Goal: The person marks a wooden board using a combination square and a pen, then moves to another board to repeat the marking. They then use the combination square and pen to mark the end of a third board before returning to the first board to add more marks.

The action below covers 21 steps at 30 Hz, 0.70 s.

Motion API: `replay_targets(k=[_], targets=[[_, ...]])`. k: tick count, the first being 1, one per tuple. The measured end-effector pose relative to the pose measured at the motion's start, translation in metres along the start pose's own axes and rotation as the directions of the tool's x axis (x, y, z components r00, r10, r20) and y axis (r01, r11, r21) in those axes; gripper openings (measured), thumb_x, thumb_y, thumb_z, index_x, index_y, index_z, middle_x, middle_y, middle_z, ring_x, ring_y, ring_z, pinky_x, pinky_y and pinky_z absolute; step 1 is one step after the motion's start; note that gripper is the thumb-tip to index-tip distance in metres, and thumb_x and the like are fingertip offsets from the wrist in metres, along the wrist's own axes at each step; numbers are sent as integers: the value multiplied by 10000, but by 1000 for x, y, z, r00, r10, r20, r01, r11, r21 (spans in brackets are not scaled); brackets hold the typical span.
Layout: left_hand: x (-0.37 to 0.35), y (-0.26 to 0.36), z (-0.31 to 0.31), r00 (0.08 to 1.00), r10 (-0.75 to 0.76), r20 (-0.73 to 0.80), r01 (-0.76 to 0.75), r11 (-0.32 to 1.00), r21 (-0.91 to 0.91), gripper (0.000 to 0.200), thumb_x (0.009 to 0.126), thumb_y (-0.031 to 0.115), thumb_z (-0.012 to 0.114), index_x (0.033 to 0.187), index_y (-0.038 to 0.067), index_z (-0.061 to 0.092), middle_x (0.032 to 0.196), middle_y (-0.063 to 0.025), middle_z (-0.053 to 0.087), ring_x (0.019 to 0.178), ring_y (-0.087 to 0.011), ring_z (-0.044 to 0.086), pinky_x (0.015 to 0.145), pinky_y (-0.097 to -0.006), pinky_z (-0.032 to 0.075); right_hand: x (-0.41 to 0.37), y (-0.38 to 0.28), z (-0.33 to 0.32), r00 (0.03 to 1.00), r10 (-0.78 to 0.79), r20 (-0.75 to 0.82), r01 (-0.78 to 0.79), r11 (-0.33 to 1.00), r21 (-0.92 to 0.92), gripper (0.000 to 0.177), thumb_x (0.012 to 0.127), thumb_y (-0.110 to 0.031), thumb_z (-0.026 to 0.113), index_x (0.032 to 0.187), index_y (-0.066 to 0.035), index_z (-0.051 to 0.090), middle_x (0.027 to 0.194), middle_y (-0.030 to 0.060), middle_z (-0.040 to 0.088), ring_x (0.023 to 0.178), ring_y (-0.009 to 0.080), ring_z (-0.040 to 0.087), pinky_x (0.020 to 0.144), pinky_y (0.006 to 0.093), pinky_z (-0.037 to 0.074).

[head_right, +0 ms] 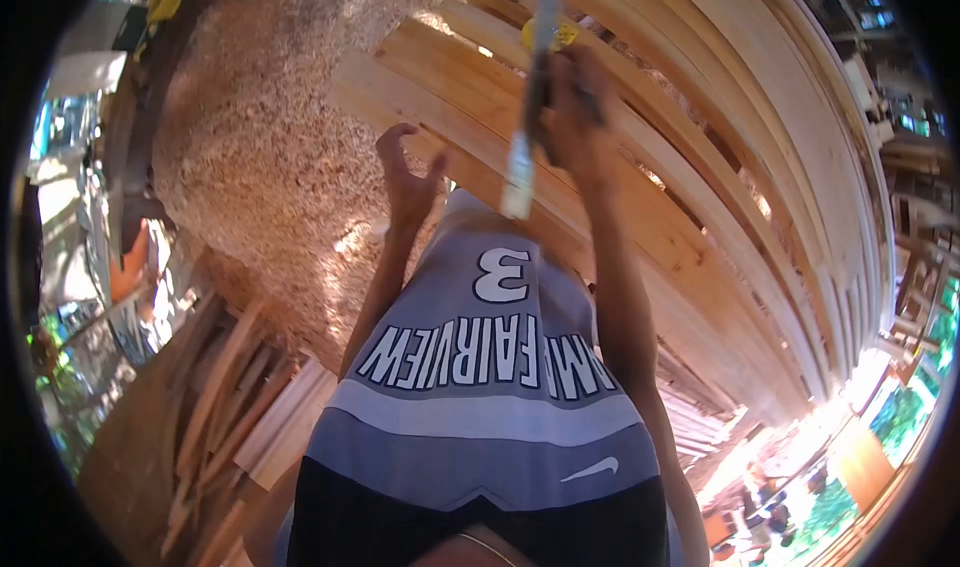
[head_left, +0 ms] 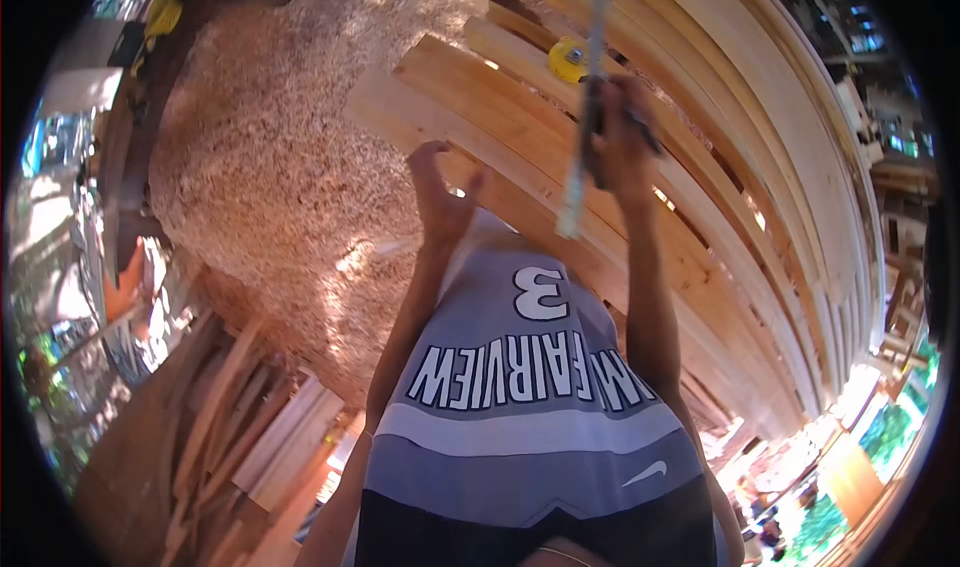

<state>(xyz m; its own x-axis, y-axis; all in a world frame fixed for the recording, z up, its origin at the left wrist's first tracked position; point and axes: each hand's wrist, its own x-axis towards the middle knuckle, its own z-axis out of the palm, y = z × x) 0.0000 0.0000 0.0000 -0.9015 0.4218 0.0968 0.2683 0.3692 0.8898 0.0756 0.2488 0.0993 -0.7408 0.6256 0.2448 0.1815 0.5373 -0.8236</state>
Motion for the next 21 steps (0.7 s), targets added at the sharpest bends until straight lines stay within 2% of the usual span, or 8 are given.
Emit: replay_targets(k=[1,3,5,6,10,11,15,21], targets=[[10,11,3,972,234,21,-234,960,152,641,828,307,837,1310,26,523,1440,-213,497,1390,-408,460,1153,-479,386,-8,4,-14,962,-253,-106,230,954,-192,200,1089,-255,555,1120,-89,663,858,9,585,735,121,544,695,293,486],[-7,70,75,852,454,259,-483,874,55,673,789,350,847,1301,18,562,1390,-211,554,1365,-400,486,1120,-471,420,-37,-4,-97,925,288,-249,-206,928,311,207,1095,-249,551,1095,-66,647,805,-20,546,690,86,507,625,258,434],[7,95,118,602,526,601,-666,745,16,764,748,404,867,1345,27,573,1389,-196,592,1335,-378,529,1090,-484,455,-65,26,-122,879,340,-334,-159,869,468,303,1118,-306,484,1032,-55,630,815,-15,562,711,53,490,622,260,412],[-13,94,130,560,516,648,-651,758,-40,764,748,404,867,1345,27,573,1389,-196,592,1335,-378,529,1090,-484,455,-99,17,-137,835,415,-361,-208,846,491,296,1120,-298,487,1012,-59,625,810,-28,537,717,39,453,621,241,380],[-27,116,233,-151,109,982,-684,706,-183,927,697,396,888,1478,88,495,1289,-187,681,1169,-391,661,978,-496,543,-187,18,-174,450,589,-671,-449,799,400,279,1111,-302,511,990,-72,612,799,-36,521,721,43,424,628,237,368],[-32,120,238,-216,272,938,-689,638,-344,907,718,371,875,1490,101,482,1230,-186,704,1113,-405,679,939,-497,561,-216,17,-184,412,589,-695,-461,793,399,283,1107,-313,520,987,-74,612,812,-35,524,735,46,422,640,238,369],[-45,109,277,-367,254,895,-784,433,-445,777,790,263,805,1483,104,490,1147,-194,732,1027,-430,704,882,-507,584,-316,9,-187,35,498,-866,-415,796,441,268,1102,-308,529,1021,-76,634,810,-42,523,750,62,442,677,243,385],[-24,95,273,-264,380,886,-794,437,-424,547,872,123,665,1410,103,565,1315,-221,663,1131,-416,683,919,-537,574,-445,-40,-126,-528,295,-796,-452,696,558,280,1074,-289,561,1004,-44,675,758,-39,501,707,65,448,643,257,399]])
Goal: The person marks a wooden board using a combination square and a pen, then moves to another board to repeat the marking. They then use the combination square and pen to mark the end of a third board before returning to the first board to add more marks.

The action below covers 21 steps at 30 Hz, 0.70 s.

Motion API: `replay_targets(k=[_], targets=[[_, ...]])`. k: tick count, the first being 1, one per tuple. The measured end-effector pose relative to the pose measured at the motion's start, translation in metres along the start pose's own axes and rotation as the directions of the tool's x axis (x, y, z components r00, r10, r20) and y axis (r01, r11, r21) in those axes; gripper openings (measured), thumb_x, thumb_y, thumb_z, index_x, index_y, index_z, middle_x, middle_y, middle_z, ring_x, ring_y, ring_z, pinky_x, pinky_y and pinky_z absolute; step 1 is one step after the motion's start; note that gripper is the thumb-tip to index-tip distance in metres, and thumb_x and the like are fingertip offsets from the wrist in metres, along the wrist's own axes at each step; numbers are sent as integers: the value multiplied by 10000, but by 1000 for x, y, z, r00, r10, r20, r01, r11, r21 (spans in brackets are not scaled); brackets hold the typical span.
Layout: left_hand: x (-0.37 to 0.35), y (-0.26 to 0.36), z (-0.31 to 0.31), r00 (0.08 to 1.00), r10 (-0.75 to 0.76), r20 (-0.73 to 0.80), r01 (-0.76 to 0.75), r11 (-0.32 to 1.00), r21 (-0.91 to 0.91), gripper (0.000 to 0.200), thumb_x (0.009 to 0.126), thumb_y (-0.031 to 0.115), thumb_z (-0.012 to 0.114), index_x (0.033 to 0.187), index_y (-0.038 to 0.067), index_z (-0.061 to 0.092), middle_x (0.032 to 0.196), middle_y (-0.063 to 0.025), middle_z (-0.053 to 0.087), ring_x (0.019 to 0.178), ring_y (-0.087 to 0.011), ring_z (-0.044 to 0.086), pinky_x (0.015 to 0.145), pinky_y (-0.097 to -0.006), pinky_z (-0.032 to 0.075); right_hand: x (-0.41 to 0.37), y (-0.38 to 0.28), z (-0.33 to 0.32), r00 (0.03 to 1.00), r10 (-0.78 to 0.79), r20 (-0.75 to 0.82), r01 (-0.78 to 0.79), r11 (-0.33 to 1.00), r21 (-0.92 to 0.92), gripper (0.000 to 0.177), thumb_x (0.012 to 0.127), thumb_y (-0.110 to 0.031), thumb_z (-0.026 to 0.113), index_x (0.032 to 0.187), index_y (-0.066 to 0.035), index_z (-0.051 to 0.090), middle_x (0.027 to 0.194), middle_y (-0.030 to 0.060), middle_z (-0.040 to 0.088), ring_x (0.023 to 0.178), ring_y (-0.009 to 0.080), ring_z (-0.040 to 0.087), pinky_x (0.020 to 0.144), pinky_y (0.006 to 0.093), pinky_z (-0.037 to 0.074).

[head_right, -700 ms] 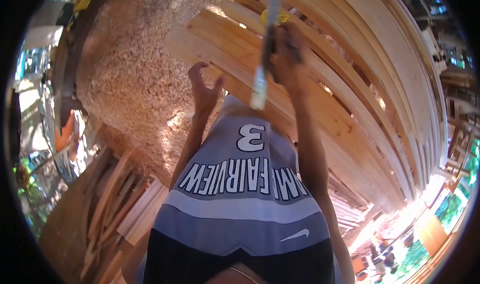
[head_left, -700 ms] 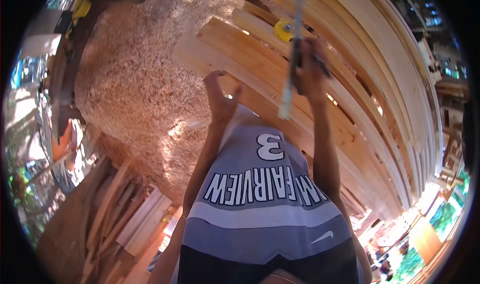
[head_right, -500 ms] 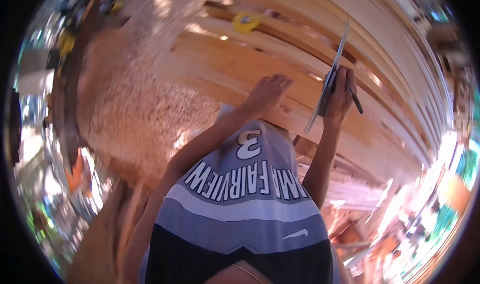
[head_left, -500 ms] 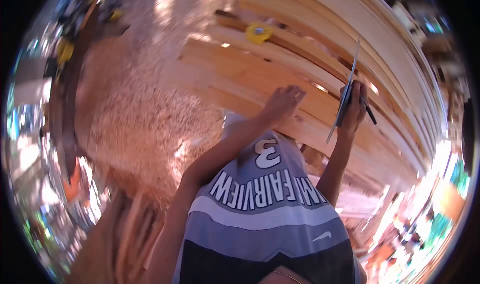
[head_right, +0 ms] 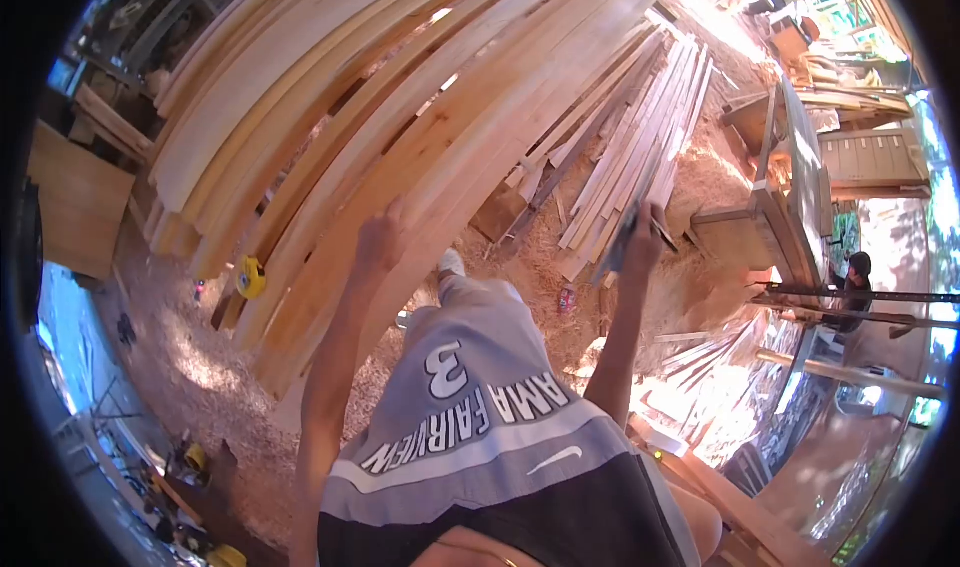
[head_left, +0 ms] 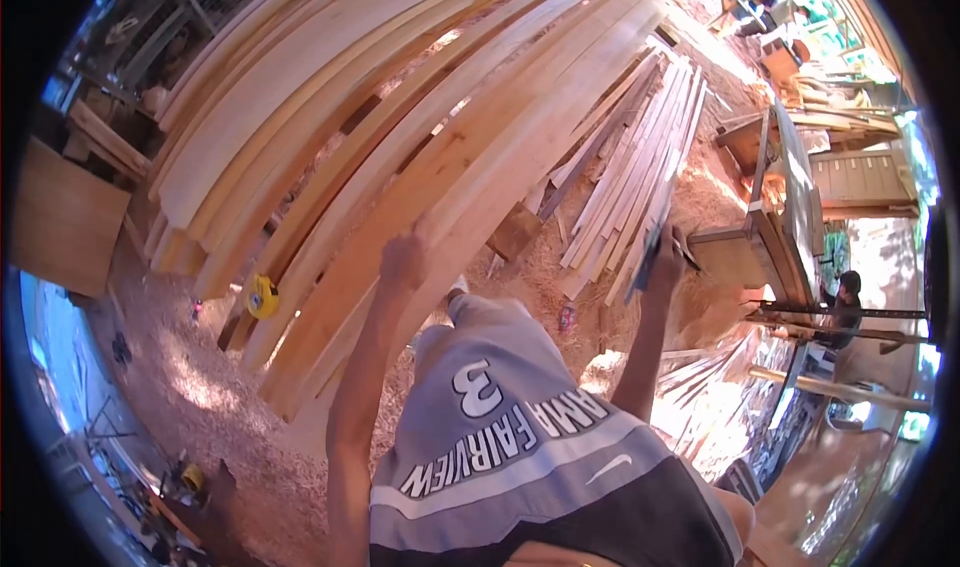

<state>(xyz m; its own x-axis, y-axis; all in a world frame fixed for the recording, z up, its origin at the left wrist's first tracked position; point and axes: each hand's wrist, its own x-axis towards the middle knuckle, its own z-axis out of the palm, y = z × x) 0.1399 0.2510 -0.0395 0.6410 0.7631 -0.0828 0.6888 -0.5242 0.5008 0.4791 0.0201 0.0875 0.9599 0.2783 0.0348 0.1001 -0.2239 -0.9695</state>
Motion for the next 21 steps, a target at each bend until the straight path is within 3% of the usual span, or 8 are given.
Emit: replay_targets(k=[2,5,9,11,12,14,17,21], targets=[[-14,13,-8,983,-1,-183,-5,1000,-31,584,843,122,707,1407,63,571,1241,-228,696,1112,-423,686,944,-518,567,15,29,-32,998,36,-45,-36,999,-2,258,1075,-282,560,941,-79,649,737,-58,452,692,44,410,624,237,366],[-52,5,11,961,29,-277,-7,997,83,569,849,175,712,1392,67,583,1297,-221,679,1130,-446,675,937,-523,571,17,66,-39,984,163,-73,-163,987,10,257,1078,-281,555,920,-92,625,745,-67,444,687,47,397,619,232,349],[-57,26,25,985,-55,-162,73,991,111,627,817,226,762,1395,86,565,1430,-217,599,1299,-476,566,1055,-548,503,55,117,-4,987,152,-46,-140,969,206,252,1080,-289,554,955,-87,637,744,-75,431,685,51,396,618,237,344],[-50,31,25,984,-175,24,167,969,183,759,795,314,819,1451,120,491,1618,-217,382,1483,-532,309,1168,-673,322,78,123,33,950,311,-14,-297,921,252,168,1068,-254,599,1041,-94,643,809,-18,615,667,76,586,580,241,489],[-55,29,34,986,-162,38,150,966,208,759,795,314,819,1451,120,491,1618,-217,382,1483,-532,309,1168,-673,322,88,127,44,942,333,-28,-314,910,269,168,1068,-254,599,1041,-94,643,809,-18,615,667,76,586,580,241,489],[-78,26,65,988,-141,-65,153,951,268,785,820,338,819,1491,204,434,1712,-184,171,1540,-558,94,1144,-804,141,102,107,44,952,296,72,-304,933,192,192,1071,-275,595,1034,-95,651,775,-29,596,646,56,556,579,234,477],[-91,23,63,990,-122,-75,141,920,365,971,765,464,848,1549,173,354,1714,-221,86,1547,-557,54,1112,-842,130,105,81,45,972,193,136,-206,975,88,222,1077,-296,579,1032,-94,661,758,-36,581,621,46,529,559,225,459],[-69,40,50,972,-234,-30,232,926,299,1121,688,523,869,1597,187,304,1688,-282,101,1549,-544,66,1143,-805,118,92,75,49,945,286,159,-310,939,147,250,1083,-314,566,1043,-87,663,745,-27,574,604,43,521,539,215,443]])
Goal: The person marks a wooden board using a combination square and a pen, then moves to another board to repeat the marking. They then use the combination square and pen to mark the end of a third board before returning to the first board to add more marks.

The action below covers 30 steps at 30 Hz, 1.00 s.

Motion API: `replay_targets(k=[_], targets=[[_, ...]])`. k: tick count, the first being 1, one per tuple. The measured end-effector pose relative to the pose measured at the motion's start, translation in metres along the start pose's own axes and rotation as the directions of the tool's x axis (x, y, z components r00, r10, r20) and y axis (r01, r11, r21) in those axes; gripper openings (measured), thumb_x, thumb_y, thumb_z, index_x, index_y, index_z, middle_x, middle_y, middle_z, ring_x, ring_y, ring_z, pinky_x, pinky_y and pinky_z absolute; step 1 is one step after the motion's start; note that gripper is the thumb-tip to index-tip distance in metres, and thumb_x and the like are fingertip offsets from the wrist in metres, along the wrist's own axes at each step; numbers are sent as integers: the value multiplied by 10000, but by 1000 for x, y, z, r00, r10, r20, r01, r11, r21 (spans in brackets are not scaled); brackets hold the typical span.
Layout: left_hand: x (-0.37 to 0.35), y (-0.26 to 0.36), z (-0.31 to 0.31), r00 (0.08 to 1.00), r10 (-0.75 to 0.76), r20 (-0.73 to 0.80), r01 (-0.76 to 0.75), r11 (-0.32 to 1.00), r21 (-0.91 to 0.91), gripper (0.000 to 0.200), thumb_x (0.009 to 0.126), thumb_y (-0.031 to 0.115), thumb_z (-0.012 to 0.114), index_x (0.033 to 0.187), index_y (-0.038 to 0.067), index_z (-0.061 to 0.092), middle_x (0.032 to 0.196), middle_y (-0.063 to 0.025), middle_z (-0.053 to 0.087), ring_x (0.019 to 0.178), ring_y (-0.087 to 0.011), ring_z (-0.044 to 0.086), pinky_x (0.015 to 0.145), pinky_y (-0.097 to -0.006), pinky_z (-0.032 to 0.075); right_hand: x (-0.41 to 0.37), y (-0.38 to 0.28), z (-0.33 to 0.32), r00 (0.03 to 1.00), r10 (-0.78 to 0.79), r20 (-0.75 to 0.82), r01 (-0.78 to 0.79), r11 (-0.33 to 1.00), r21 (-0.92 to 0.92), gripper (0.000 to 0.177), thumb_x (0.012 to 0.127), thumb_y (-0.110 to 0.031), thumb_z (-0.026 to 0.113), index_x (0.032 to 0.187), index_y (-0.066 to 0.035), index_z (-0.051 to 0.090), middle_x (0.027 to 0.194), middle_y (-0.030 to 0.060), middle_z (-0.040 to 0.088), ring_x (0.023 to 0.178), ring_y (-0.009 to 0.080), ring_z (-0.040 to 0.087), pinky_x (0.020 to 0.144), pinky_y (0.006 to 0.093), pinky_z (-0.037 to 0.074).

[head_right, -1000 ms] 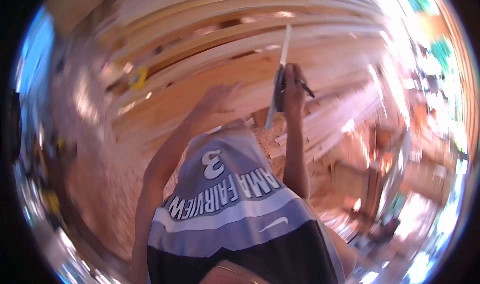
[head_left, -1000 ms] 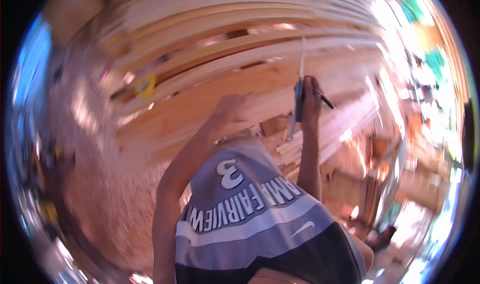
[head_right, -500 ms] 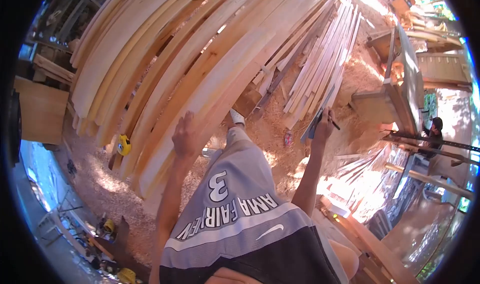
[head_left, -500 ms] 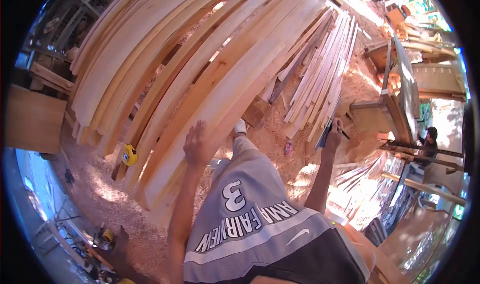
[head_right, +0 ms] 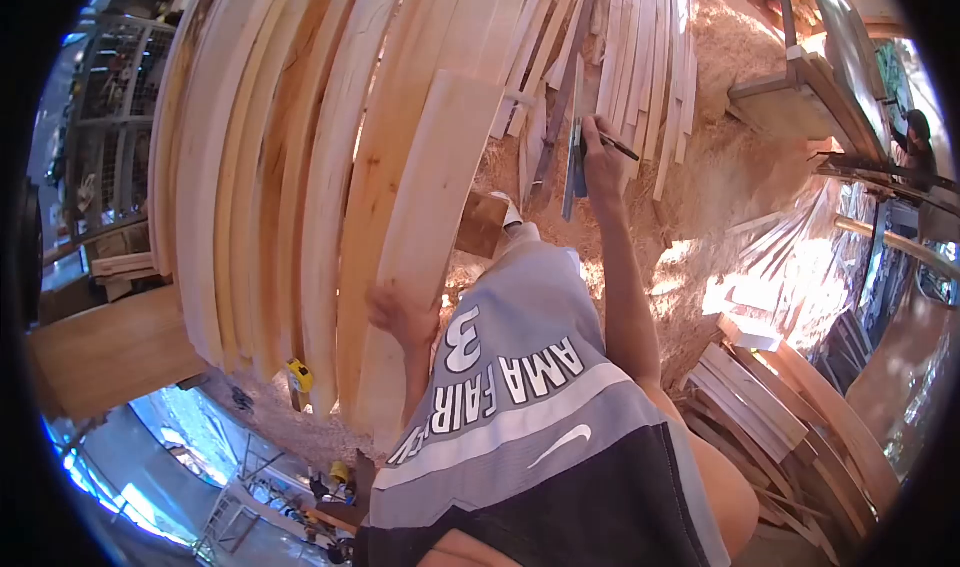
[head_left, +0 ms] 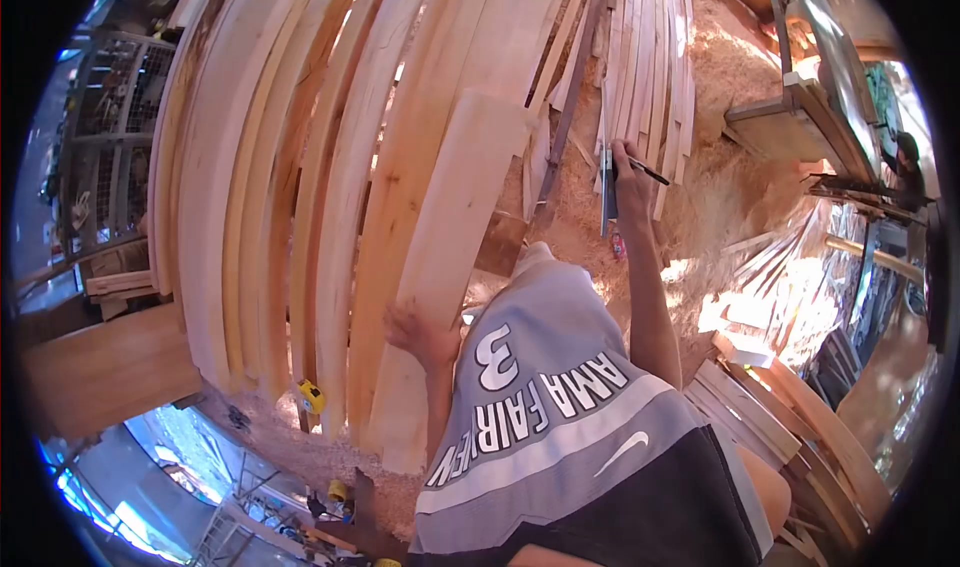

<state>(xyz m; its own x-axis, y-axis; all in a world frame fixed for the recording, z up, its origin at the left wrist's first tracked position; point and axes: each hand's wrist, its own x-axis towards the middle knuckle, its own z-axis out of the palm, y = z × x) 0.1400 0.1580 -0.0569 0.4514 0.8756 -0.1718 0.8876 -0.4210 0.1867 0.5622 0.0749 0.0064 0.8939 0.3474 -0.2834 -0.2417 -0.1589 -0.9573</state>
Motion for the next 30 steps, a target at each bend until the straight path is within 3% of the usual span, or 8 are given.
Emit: replay_targets(k=[10,13,16,18,19,21,27,30], targets=[[119,76,-48,957,287,32,-288,957,21,1045,616,423,917,1482,185,383,1518,-333,300,1398,-525,316,1107,-668,291,-72,-27,58,924,25,382,-205,874,439,267,1107,-241,526,1020,-23,654,826,35,678,741,86,626,684,243,506],[131,81,-63,988,114,105,-121,991,64,1055,641,409,911,1513,190,359,1536,-302,304,1420,-519,296,1129,-646,293,-85,-26,77,866,43,498,-248,902,354,275,1111,-242,520,1022,-16,650,834,41,680,748,108,645,708,253,527],[155,85,-93,976,170,134,-134,961,-244,977,732,385,895,1519,164,360,1548,-260,319,1470,-449,278,1181,-623,256,-92,-31,93,809,93,580,-379,837,394,293,1111,-251,525,1007,-4,644,858,50,683,797,122,664,730,263,537],[169,96,-108,929,240,281,253,141,-957,804,900,329,807,1532,100,366,1418,-152,534,1365,-357,461,1155,-564,347,-96,-25,100,735,96,671,-478,776,412,308,1117,-257,510,988,-8,637,912,71,697,846,135,678,756,271,541],[175,103,-110,929,227,291,263,147,-953,804,900,329,807,1532,100,366,1418,-152,534,1365,-357,461,1155,-564,347,-97,-25,99,728,107,677,-492,769,408,308,1117,-257,510,988,-8,637,912,71,697,846,135,678,756,271,541],[192,116,-107,828,333,451,545,-290,-787,534,968,203,758,1402,80,473,1186,-74,678,1136,-233,654,989,-423,516,-97,-28,99,670,38,741,-501,761,413,339,1113,-299,518,1059,3,662,957,74,698,884,149,683,800,275,544],[234,127,-103,917,-38,397,395,-47,-917,252,968,163,761,1143,76,602,1034,-25,711,835,-136,686,697,-260,549,-72,-20,54,642,242,727,-401,915,50,433,1068,-389,599,1234,3,680,1115,87,707,942,138,681,831,273,553],[251,126,-96,951,-80,297,308,215,-927,399,929,298,809,1165,32,627,1121,-89,697,970,-214,682,831,-347,559,-56,-25,43,656,332,678,-380,921,-84,315,1038,-272,653,1150,17,707,974,84,747,825,114,683,716,273,552]])
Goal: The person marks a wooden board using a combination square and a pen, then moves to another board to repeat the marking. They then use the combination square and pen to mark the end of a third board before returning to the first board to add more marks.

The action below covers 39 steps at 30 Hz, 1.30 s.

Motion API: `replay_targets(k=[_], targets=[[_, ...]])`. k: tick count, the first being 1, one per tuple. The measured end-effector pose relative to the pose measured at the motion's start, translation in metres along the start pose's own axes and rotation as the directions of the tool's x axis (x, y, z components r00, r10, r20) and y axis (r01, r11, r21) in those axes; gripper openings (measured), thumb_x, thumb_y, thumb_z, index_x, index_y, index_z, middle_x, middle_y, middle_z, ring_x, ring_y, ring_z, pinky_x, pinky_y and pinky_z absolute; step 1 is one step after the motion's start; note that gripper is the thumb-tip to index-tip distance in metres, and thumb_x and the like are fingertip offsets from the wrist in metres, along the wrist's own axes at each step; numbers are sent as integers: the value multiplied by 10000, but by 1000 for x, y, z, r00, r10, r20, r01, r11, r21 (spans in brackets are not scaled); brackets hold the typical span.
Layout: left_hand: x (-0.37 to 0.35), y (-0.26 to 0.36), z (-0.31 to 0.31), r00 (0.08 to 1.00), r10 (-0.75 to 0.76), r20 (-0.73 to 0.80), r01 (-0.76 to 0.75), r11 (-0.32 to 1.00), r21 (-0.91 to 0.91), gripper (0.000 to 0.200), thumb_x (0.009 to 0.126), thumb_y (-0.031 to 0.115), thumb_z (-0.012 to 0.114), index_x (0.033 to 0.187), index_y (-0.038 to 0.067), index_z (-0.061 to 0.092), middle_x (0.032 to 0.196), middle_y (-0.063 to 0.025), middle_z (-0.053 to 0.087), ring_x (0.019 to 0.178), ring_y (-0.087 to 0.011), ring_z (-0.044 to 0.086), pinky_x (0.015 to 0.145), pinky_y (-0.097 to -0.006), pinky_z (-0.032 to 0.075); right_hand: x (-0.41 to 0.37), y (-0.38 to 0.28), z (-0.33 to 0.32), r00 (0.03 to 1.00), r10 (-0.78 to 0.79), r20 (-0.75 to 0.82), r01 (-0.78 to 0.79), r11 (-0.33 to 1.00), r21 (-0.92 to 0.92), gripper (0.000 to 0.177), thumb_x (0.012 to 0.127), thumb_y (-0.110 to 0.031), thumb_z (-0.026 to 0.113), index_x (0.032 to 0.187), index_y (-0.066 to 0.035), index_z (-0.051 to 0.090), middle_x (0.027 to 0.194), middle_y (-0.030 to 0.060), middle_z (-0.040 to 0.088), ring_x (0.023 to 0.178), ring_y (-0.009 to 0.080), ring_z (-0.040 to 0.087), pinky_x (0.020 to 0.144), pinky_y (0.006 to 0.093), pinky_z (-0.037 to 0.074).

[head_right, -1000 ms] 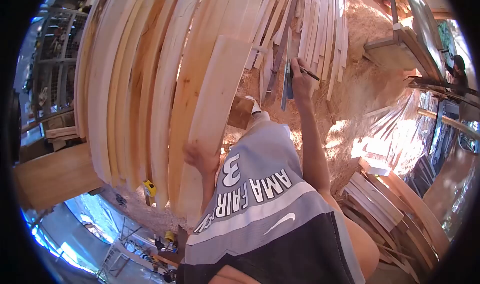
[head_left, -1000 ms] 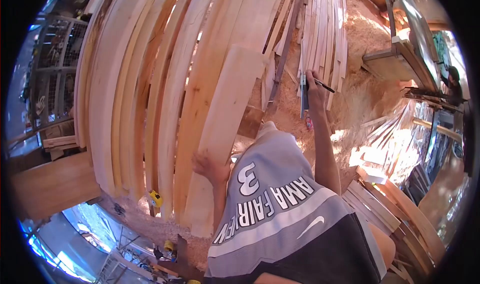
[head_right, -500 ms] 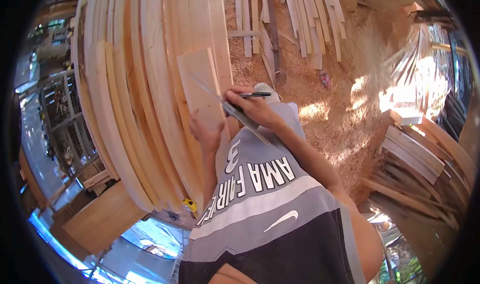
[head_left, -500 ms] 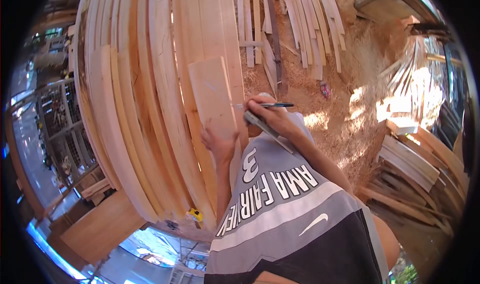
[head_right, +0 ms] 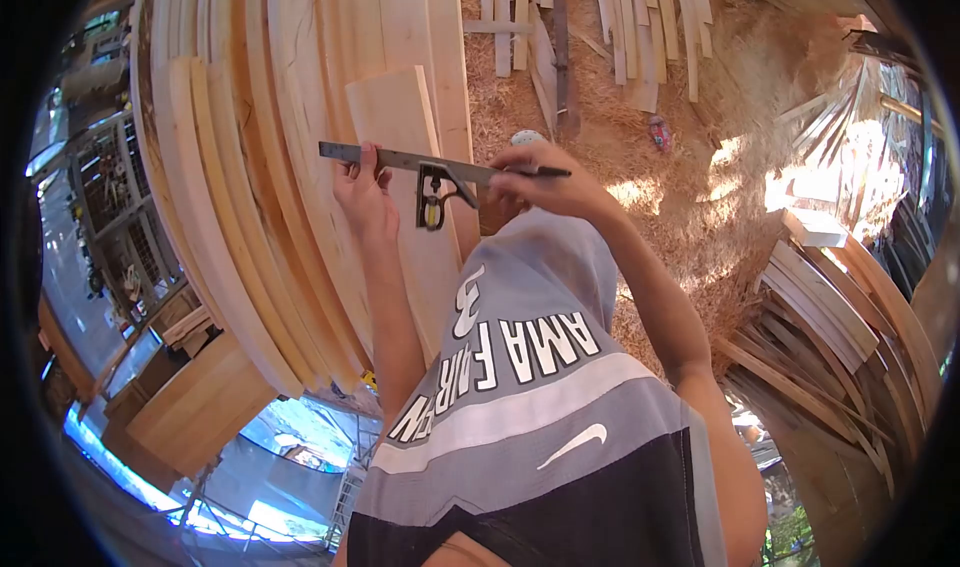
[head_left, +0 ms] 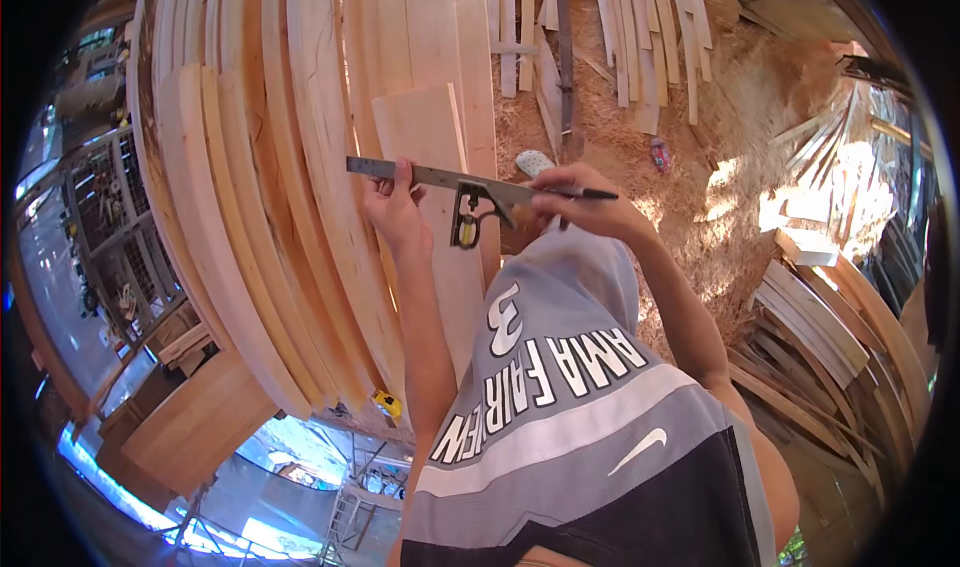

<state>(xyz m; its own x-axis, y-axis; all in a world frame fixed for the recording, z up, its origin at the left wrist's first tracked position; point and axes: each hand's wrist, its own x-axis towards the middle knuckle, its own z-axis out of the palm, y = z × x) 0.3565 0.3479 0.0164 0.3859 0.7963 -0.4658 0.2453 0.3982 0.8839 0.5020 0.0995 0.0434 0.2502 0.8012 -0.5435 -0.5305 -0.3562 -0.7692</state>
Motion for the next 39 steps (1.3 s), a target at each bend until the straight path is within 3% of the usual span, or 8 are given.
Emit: replay_targets(k=[1,3,4,6,12,15,19,39], targets=[[9,-8,-2,1000,-2,-3,2,1000,2,399,929,298,809,1165,32,627,1121,-89,697,970,-214,682,831,-347,559,6,-1,-4,993,10,-114,-24,993,-116,269,1028,-227,662,1115,21,717,901,76,755,779,108,681,682,274,547],[20,-28,-7,879,463,117,-409,603,685,791,840,511,842,1390,29,542,1265,-173,640,1198,-335,610,1033,-496,473,21,-1,-15,976,-121,-180,87,979,-184,225,1020,-176,650,1046,33,729,798,67,749,718,103,669,672,269,540],[18,-37,-5,880,460,117,-407,603,687,791,840,511,842,1390,29,542,1265,-173,640,1198,-335,610,1033,-496,473,33,5,-24,970,-137,-200,111,985,-134,225,1022,-174,648,1040,35,731,808,71,750,718,101,666,666,268,535],[10,-59,6,874,469,128,-286,282,916,1257,641,705,877,1517,-40,369,1459,-258,472,1359,-438,430,1170,-575,306,55,14,-45,960,-174,-221,148,981,-128,220,1024,-162,647,1040,41,732,802,70,742,706,97,645,649,272,520],[-21,-46,11,857,444,261,-422,315,850,1293,631,668,905,1573,52,268,1483,-282,401,1395,-472,366,1119,-645,320,69,38,-66,957,-175,-232,142,979,-149,221,1018,-160,654,1029,47,730,748,46,695,686,89,608,625,267,489],[-33,-22,35,939,322,116,-227,329,917,1252,624,650,915,1549,83,292,1428,-278,426,1351,-482,386,1089,-656,340,70,44,-62,945,-196,-262,159,975,-155,223,1014,-163,656,1022,47,730,738,41,680,683,87,604,619,265,475],[-20,-10,44,947,289,143,-232,302,925,1204,625,628,924,1524,105,319,1385,-275,445,1320,-488,401,1068,-657,354,70,33,-59,925,-226,-306,171,965,-197,231,1009,-184,661,1032,34,735,739,43,680,681,89,606,620,273,476],[-7,-11,54,860,474,187,-350,283,893,1103,648,535,945,1483,62,401,1416,-257,453,1337,-465,414,1013,-646,396,72,24,-42,900,-197,-388,152,978,-146,224,1016,-234,664,1007,-27,750,720,18,708,630,79,556,571,270,439]])
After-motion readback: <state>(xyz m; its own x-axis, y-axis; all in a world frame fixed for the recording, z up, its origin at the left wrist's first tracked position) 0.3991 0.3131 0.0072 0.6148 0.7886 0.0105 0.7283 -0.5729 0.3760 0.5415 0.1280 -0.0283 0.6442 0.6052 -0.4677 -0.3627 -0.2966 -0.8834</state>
